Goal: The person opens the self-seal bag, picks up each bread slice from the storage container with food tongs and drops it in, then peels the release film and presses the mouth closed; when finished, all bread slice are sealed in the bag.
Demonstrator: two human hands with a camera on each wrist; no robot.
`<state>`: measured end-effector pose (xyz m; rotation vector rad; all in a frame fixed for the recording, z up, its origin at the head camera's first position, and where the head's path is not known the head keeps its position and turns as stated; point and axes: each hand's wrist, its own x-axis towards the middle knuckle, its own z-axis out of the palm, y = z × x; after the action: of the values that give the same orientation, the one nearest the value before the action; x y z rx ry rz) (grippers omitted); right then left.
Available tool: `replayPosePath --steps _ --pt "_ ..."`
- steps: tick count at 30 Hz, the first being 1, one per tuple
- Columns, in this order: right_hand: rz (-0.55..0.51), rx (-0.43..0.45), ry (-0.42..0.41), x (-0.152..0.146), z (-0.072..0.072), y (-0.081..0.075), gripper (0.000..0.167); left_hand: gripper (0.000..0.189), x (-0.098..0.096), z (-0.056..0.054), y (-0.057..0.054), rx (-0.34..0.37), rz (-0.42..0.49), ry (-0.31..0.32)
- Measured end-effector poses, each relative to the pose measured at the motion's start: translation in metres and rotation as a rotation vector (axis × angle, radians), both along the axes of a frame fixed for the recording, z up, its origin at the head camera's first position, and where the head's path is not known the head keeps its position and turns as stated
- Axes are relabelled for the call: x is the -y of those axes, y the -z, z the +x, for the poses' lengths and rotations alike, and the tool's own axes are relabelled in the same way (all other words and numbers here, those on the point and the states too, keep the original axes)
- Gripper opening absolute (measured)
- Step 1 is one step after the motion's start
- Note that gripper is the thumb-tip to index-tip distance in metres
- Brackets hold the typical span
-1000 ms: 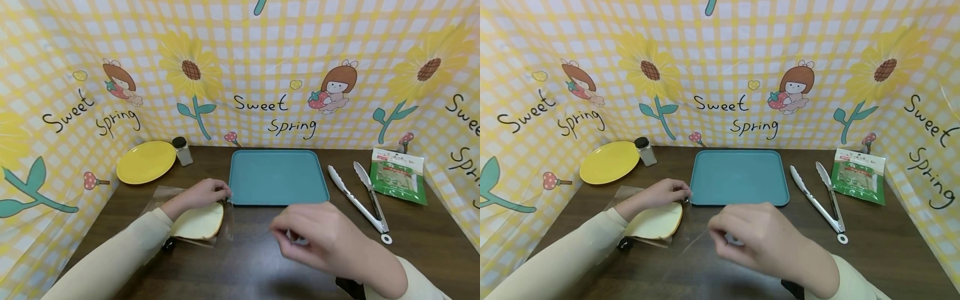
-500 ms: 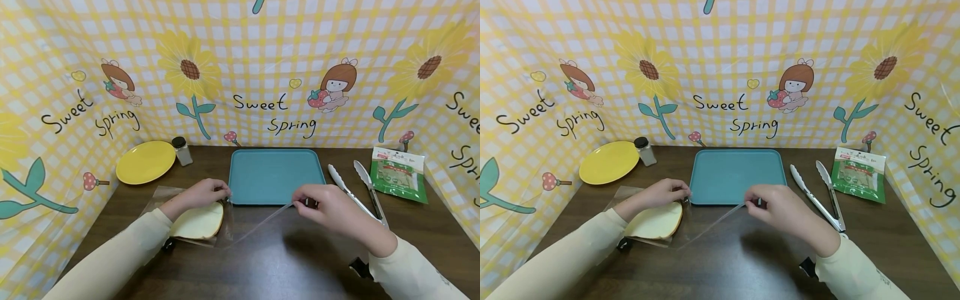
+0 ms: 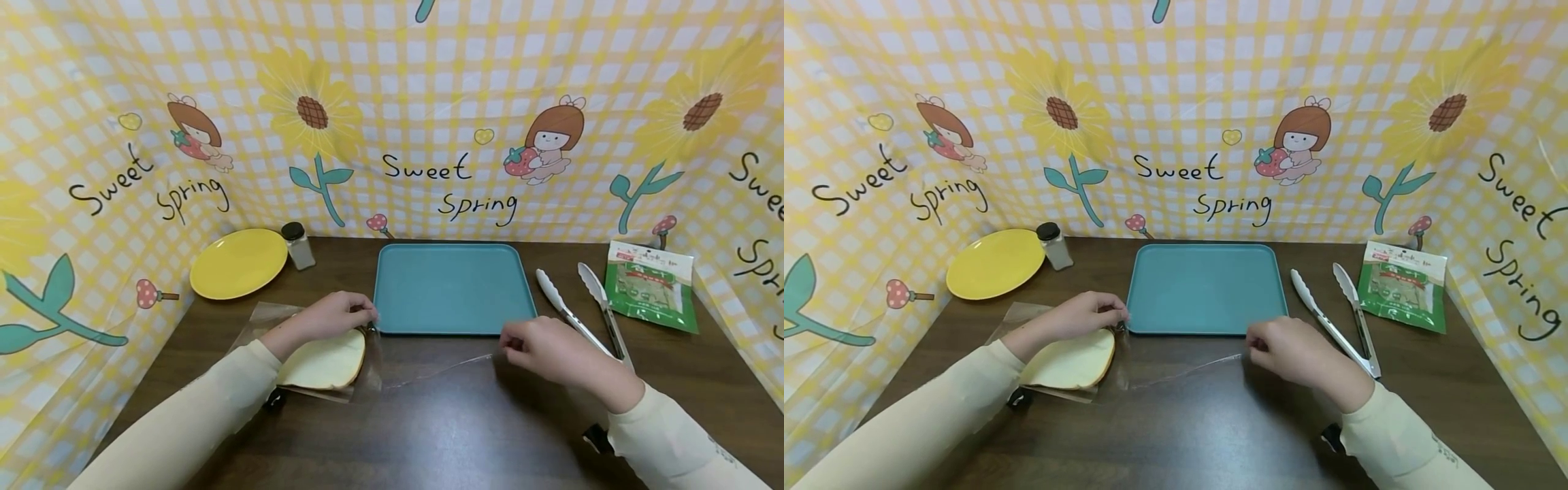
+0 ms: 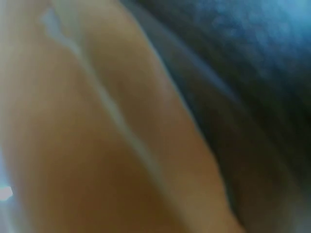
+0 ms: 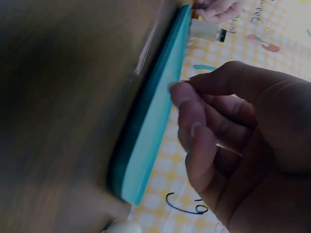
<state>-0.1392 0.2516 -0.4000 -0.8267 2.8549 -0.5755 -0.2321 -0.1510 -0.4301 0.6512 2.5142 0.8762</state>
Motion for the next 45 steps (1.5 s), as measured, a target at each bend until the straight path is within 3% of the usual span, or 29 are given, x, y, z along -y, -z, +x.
replayPosePath --steps 8,19,22,26,29,34,37,41,45 --pt "0.102 -0.026 0.012 -0.012 -0.003 0.011 0.004 0.026 0.003 0.001 0.000 0.016 0.004 0.001" --pt "0.061 0.023 0.052 0.009 0.009 -0.004 0.011 0.040 0.007 -0.001 -0.003 0.036 0.007 0.006" --pt "0.033 0.036 0.025 0.020 0.017 -0.007 0.013 0.041 0.009 -0.001 -0.004 0.038 0.002 0.007" --pt "-0.056 0.098 -0.072 0.038 0.028 -0.007 0.019 0.041 0.011 -0.002 -0.006 0.045 -0.007 0.008" --pt "-0.148 0.223 -0.153 0.055 0.038 -0.004 0.024 0.041 0.013 -0.003 -0.005 0.047 -0.020 0.011" --pt "-0.306 0.546 -0.207 0.086 0.056 0.002 0.027 0.042 0.016 -0.006 -0.004 0.027 -0.046 0.018" --pt "-0.409 0.762 -0.181 0.104 0.062 0.008 0.023 0.041 0.017 -0.006 -0.004 0.017 -0.057 0.016" --pt "-0.546 0.984 -0.115 0.126 0.066 0.020 0.023 0.039 0.018 -0.005 -0.006 0.014 -0.064 0.009" --pt "-0.650 1.123 -0.067 0.143 0.067 0.031 0.028 0.036 0.020 -0.003 -0.008 0.013 -0.061 0.004"
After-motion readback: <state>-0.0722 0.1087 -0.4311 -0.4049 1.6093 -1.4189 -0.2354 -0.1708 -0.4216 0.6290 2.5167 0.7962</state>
